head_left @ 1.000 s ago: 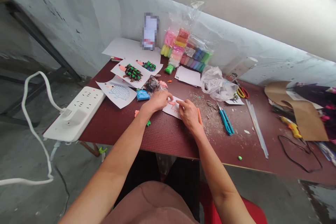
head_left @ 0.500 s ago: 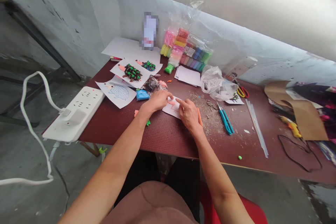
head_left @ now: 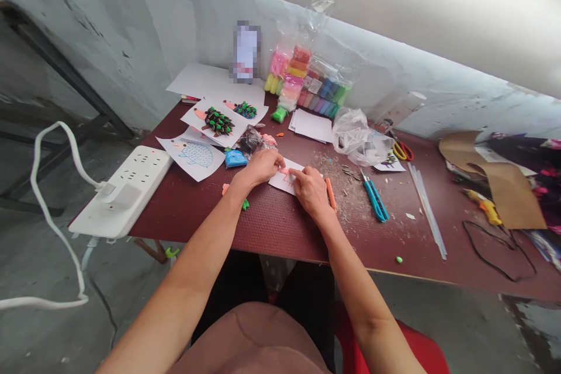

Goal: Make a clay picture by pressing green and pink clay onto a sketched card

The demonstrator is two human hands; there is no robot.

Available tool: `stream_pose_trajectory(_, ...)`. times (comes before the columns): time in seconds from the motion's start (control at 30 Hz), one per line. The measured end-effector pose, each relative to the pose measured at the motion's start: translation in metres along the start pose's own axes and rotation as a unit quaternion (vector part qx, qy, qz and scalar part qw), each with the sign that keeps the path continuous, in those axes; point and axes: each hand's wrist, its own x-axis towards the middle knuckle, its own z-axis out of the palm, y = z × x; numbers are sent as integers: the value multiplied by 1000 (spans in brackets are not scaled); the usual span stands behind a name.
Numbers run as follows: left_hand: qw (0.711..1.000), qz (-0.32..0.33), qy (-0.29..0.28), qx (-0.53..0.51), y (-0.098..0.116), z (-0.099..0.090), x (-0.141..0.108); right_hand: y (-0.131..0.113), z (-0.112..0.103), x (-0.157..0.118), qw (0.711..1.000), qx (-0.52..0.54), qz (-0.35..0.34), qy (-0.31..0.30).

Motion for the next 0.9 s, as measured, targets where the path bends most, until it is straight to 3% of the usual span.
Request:
stream_pose_trajectory(0.13, 1000, 1, 2, -7, 0, -1, 1, 1, -1, 2, 1000, 18, 5, 5)
stream_pose_trajectory(0.47, 1000, -9, 7, -18, -1, -1, 0, -13, -19, 16, 998, -3, -20, -62)
stream_pose_trajectory(0.9, 1000, 2, 10, -7, -3, 0, 2, -8, -13, 10, 999, 12, -35, -35)
